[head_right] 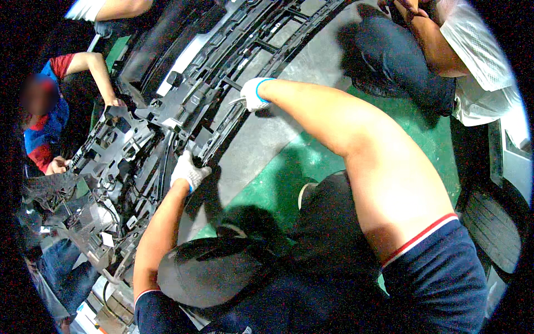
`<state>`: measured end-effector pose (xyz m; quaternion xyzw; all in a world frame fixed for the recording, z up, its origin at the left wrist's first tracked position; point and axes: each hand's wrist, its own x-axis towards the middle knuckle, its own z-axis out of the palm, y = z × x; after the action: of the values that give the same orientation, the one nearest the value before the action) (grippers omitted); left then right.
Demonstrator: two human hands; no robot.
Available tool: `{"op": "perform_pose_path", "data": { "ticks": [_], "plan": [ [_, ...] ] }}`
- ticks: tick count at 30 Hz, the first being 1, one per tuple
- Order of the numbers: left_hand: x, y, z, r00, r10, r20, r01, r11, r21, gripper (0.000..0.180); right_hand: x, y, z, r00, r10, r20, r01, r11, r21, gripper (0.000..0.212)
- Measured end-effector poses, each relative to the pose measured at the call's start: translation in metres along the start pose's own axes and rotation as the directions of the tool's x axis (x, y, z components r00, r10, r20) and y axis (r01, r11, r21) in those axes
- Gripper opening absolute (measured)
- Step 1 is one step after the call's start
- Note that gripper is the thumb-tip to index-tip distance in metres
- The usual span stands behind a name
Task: The person sits on the floor and uses a metal tool to pry and separate a large black plastic car bumper assembly. They work on detaching clips and components from the bumper, occasionally lifting sections to inspect the underside. Other workers are visible in the background assisting with the disassembly.
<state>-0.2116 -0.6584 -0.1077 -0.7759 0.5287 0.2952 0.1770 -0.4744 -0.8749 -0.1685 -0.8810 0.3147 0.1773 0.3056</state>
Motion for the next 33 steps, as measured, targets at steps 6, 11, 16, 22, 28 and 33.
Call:
{"op": "perform_pose_path", "data": {
  "ticks": [6, 11, 16, 22, 28, 33],
  "plan": [
    [0.028, -0.019, 0.008, 0.988, 0.152, -0.041, -0.157, 0.936, -0.315, 0.066, 0.010, -0.002, -0.011, 0.995, 0.049, 0.092, -0.052, 0.998, 0.029, 0.035],
    [0.058, -0.039, 0.012, 0.940, 0.188, 0.285, -0.047, 0.898, -0.438, 0.042, -0.012, 0.011, 0.000, 0.996, -0.011, -0.089, 0.019, 0.995, 0.097, 0.048],
    [0.040, -0.017, -0.001, 0.938, 0.259, 0.232, -0.174, 0.927, -0.332, 0.046, -0.031, 0.033, 0.027, 0.916, -0.151, -0.372, 0.232, 0.955, 0.183, 0.044],
    [0.047, -0.009, -0.009, 0.942, 0.161, 0.293, -0.154, 0.987, -0.047, 0.081, -0.043, 0.029, 0.013, 0.958, -0.011, -0.288, 0.043, 0.994, 0.103, 0.038],
    [0.038, -0.003, 0.003, 0.965, 0.187, 0.184, -0.189, 0.982, -0.008, 0.092, -0.066, 0.010, -0.021, 0.991, 0.042, -0.126, -0.028, 0.994, 0.107, 0.036],
    [0.049, -0.010, -0.013, 0.900, 0.310, 0.308, -0.289, 0.951, -0.112, 0.099, -0.055, -0.007, -0.023, 0.990, 0.028, -0.137, -0.019, 0.998, 0.068, 0.036]
  ]
}}
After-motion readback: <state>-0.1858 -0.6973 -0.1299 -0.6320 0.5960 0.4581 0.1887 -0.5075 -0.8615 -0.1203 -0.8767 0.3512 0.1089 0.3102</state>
